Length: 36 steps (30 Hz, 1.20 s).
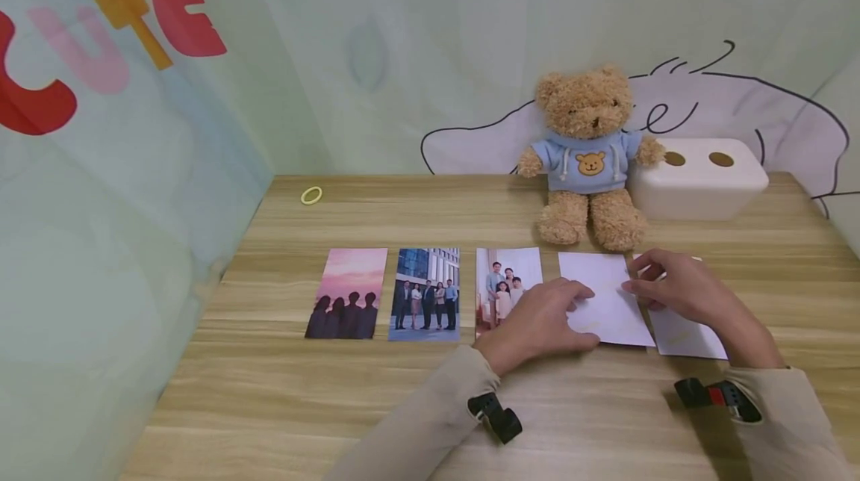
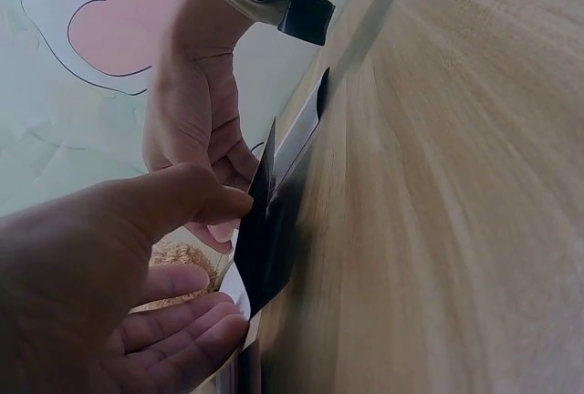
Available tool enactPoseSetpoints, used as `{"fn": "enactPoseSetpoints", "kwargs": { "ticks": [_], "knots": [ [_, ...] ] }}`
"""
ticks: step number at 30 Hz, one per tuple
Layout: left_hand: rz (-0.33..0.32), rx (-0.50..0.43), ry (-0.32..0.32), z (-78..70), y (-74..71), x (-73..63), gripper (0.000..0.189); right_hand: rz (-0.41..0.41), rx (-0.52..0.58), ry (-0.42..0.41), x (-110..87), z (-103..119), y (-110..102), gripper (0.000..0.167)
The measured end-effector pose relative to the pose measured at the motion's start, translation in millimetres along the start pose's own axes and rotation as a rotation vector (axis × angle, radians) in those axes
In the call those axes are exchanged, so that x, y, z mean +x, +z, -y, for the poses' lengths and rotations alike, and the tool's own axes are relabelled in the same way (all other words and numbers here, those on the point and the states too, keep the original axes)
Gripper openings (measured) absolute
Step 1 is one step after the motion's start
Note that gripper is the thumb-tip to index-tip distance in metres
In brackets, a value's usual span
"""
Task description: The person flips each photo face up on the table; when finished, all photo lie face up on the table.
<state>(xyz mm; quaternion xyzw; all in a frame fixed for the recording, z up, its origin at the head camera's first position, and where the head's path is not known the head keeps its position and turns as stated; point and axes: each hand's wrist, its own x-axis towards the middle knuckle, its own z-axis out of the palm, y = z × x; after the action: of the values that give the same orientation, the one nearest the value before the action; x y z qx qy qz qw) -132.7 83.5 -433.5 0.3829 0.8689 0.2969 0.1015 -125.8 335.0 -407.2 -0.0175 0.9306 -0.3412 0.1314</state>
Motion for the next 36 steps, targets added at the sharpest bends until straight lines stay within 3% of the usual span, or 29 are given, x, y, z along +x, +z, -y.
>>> {"fn": "enactPoseSetpoints", "kwargs": {
  "ticks": [17,27,32,36],
  "knots": [
    [-0.014,-0.064,0.024,5.4,-2.7,0.5,0.045,0.045,0.057,0.025,2.1,0.5,-2.2,0.038],
    [0.022,-0.089,0.040,7.3,-5.0,0.6,0.043,0.058,0.066,0.035,1.8,1.0,-2.7,0.039],
    [0.046,-0.063,0.035,5.7,-4.7,0.3,0.045,0.051,0.082,0.015,-0.9,1.5,-0.7,0.040],
    [0.056,0.046,0.032,-0.5,-2.3,-2.1,0.052,0.047,0.102,-0.011,-2.4,1.1,0.7,0.039]
  ]
}}
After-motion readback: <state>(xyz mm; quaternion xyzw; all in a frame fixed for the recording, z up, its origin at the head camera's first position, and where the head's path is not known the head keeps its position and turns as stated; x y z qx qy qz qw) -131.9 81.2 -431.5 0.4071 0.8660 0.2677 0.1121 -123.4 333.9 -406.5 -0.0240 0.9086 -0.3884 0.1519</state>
